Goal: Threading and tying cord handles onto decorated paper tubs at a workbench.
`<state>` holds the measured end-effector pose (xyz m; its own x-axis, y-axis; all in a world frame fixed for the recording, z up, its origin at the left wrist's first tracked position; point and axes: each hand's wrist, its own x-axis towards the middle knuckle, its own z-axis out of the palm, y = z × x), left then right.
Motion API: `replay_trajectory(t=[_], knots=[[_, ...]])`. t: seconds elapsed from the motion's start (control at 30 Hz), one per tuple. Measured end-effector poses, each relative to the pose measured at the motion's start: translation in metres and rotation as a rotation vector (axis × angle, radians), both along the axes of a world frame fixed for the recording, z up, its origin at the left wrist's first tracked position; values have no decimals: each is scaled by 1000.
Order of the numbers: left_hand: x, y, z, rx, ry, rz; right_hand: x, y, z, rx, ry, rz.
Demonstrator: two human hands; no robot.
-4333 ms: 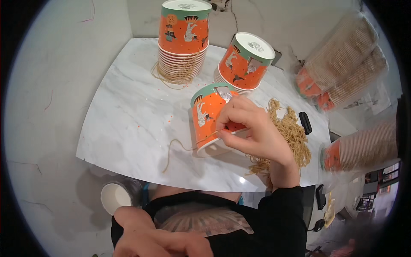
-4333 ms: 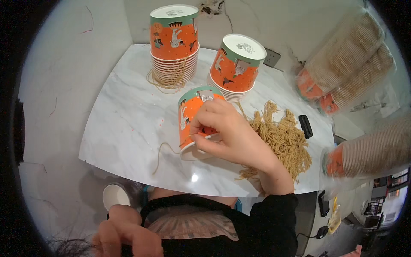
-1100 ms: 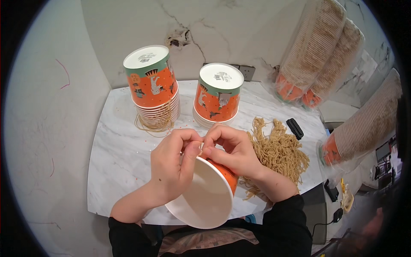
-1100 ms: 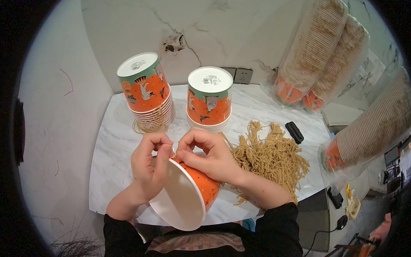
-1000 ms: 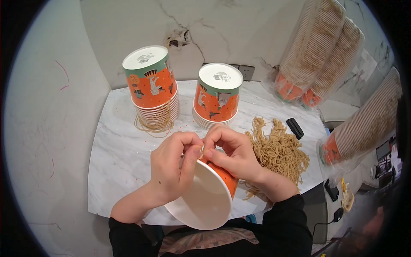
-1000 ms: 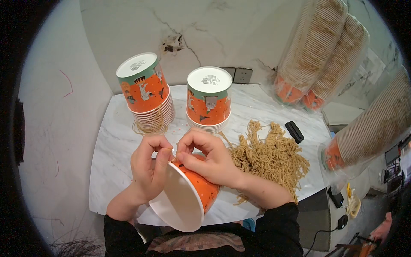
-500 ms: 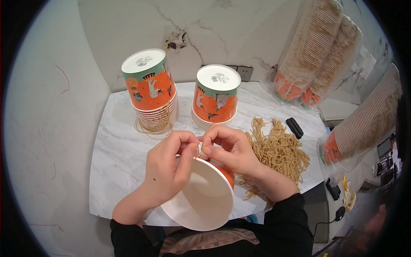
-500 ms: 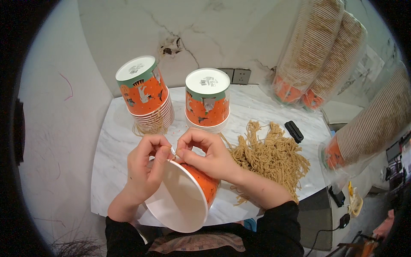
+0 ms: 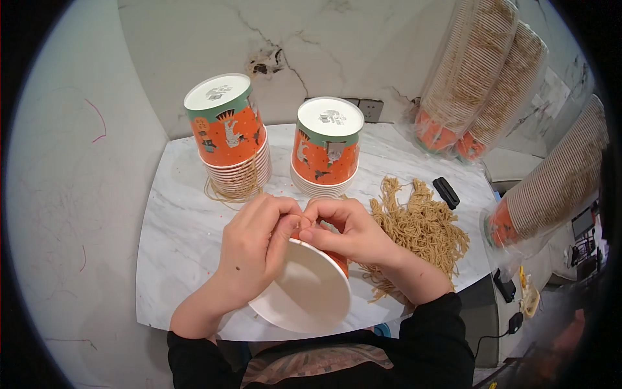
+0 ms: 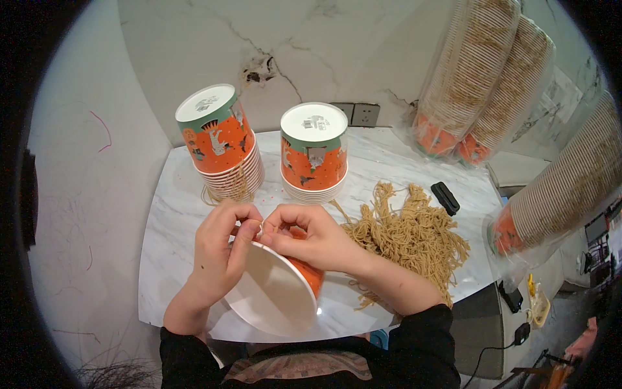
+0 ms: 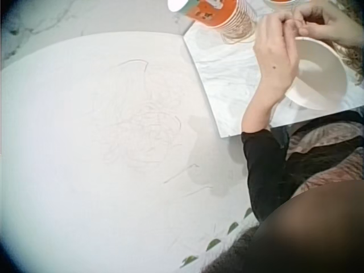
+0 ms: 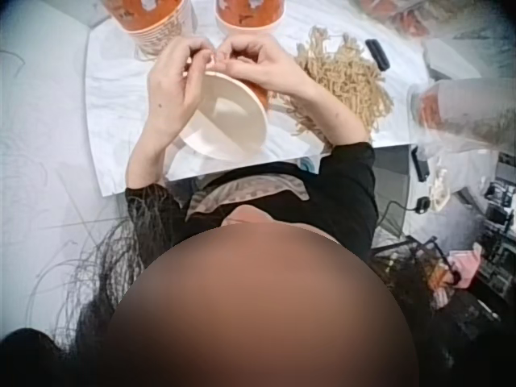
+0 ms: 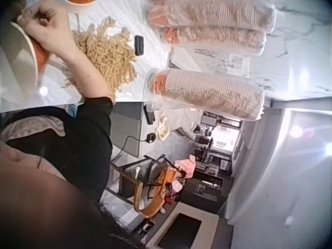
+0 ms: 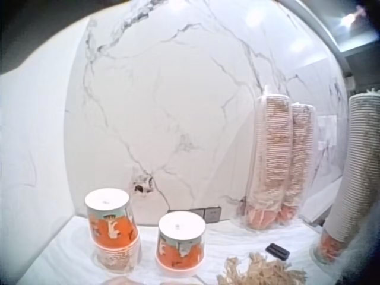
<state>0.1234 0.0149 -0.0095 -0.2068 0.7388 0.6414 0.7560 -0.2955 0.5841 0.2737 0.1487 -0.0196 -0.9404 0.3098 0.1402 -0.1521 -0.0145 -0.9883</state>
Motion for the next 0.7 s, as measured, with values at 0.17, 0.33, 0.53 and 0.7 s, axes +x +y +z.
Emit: replay_trajectory(t=[0.17, 0.33, 0.53, 0.7], knots=[[-6, 0, 2, -46, -46, 5, -1, 4, 0, -83, -41, 37], [-31, -12, 20, -227, -385, -77, -2, 19, 0, -111, -19, -165], [-63, -68, 55, -241, -654, -326, -9, 52, -15, -275, 5, -237], [-86, -100, 50, 43, -574, -622, -24, 66, -24, -408, -90, -293]])
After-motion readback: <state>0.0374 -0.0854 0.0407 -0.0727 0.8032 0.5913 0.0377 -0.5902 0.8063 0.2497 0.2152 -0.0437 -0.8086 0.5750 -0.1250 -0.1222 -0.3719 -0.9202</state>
